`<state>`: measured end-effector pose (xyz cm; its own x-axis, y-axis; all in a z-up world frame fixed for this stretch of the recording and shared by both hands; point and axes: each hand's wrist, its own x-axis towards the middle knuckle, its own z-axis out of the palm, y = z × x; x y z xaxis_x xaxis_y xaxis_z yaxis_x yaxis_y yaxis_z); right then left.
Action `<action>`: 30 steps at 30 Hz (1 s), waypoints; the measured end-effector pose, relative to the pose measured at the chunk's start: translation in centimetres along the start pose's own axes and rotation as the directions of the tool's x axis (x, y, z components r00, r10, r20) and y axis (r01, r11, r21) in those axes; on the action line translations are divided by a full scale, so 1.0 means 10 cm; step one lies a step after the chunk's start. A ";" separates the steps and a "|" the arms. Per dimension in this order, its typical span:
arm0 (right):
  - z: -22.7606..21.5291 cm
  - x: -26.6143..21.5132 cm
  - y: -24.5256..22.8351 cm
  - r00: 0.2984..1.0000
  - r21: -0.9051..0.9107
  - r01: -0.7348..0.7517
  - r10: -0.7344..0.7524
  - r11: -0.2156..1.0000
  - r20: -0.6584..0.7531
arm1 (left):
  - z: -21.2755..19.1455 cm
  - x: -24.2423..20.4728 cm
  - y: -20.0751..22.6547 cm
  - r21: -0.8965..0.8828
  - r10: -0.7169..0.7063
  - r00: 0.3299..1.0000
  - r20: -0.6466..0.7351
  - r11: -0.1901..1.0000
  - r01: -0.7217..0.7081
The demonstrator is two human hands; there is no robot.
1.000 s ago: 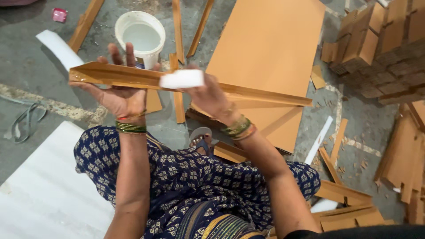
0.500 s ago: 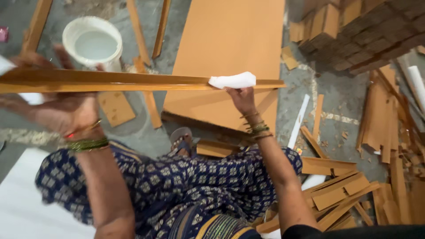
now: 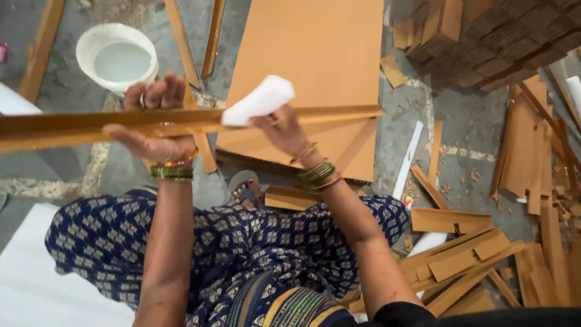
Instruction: The person sits on the floor and wipes a long wooden strip with a white cloth, dipping the cloth into a bucket of water as needed. They then place the strip onto a large flat board and press it down to adhere it. The person repeats this process with a second strip on the opposite side of the board.
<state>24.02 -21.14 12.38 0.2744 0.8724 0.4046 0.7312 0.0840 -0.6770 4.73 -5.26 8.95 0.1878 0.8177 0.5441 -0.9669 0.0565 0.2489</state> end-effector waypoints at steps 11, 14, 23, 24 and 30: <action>-0.38 -0.24 0.65 0.966 -0.038 -0.071 0.078 0.997 0.246 | -0.16 0.19 0.37 -0.150 0.063 0.985 0.158 0.988 -0.039; -0.77 -0.45 0.89 0.963 -0.179 -0.175 0.207 0.968 0.176 | -0.23 0.22 0.42 -0.169 0.043 0.980 0.194 0.986 -0.010; 0.23 -0.36 0.00 0.968 -0.230 0.208 -0.234 0.951 -0.089 | -0.26 0.08 0.48 -0.133 -0.037 0.992 0.125 0.990 0.054; 0.41 -0.38 -0.25 0.976 -0.092 0.171 -0.182 0.981 -0.119 | -0.25 0.07 0.49 -0.125 -0.041 0.991 0.130 0.990 0.058; 0.67 -0.14 -0.82 0.962 0.288 0.273 -0.255 0.918 -0.097 | -0.23 0.06 0.58 -0.092 -0.072 0.988 0.135 0.992 0.085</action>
<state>13.49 -19.86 13.24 0.1379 0.7711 0.6216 0.5664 0.4534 -0.6882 -1.14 -3.12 8.81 0.2789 0.7267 0.6278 -0.9591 0.1784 0.2196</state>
